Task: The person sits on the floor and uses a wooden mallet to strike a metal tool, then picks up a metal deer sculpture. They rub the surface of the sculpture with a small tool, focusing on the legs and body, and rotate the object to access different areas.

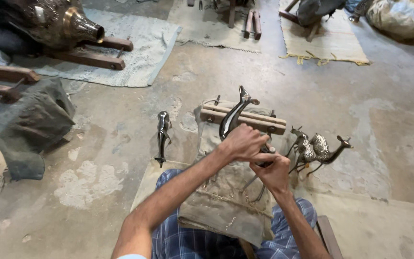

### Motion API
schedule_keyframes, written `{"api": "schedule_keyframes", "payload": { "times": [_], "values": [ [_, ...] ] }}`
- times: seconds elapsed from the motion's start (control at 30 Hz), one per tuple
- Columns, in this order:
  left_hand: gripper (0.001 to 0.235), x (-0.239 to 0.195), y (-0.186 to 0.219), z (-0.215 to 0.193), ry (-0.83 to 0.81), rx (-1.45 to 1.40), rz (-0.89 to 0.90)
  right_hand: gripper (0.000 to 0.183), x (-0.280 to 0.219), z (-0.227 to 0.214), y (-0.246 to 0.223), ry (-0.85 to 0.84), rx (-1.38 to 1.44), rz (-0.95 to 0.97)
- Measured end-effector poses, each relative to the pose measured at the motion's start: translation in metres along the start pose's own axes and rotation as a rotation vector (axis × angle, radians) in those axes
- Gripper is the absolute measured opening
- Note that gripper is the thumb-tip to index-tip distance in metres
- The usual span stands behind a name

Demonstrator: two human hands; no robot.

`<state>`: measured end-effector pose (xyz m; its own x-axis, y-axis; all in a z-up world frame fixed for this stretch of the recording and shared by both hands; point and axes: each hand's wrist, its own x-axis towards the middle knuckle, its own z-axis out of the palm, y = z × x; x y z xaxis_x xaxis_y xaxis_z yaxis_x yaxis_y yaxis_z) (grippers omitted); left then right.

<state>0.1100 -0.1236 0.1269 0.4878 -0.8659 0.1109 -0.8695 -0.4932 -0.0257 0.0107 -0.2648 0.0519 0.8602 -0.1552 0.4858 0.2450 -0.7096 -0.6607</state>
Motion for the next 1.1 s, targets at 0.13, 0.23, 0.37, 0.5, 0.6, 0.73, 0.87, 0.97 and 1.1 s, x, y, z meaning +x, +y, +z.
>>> {"api": "schedule_keyframes", "payload": {
  "times": [0.13,0.23,0.37,0.5,0.6,0.73,0.87,0.97,1.1],
  "values": [
    [0.078,-0.001,0.03,0.002,-0.101,-0.052,-0.157,0.026,-0.001,0.001,0.002,0.092,-0.037,-0.018],
    [0.066,-0.03,0.045,0.027,0.683,0.062,-0.082,0.021,-0.002,0.007,0.004,0.193,-0.054,-0.072],
    [0.069,-0.044,0.024,0.032,0.968,0.175,0.165,0.053,0.001,0.001,0.002,0.081,-0.003,-0.047],
    [0.083,-0.028,-0.012,-0.008,0.051,0.207,0.033,0.052,-0.003,-0.004,-0.018,0.097,0.034,-0.086],
    [0.081,-0.027,-0.028,-0.028,-0.325,0.185,0.031,0.058,-0.004,-0.008,-0.029,0.141,0.042,-0.226],
    [0.07,-0.064,-0.047,-0.02,0.533,0.227,0.173,0.056,0.003,-0.006,-0.04,0.114,0.054,-0.091],
    [0.061,-0.094,-0.023,0.004,0.805,-0.103,-0.122,0.06,0.005,-0.007,-0.043,0.09,0.079,-0.174],
    [0.064,-0.1,0.007,0.007,0.853,-0.577,-0.398,0.059,0.007,-0.007,-0.05,0.084,0.069,-0.159],
    [0.069,-0.084,0.005,-0.006,0.778,-0.586,-0.635,0.062,-0.004,-0.011,-0.048,0.053,-0.052,-0.071]
  ]
}}
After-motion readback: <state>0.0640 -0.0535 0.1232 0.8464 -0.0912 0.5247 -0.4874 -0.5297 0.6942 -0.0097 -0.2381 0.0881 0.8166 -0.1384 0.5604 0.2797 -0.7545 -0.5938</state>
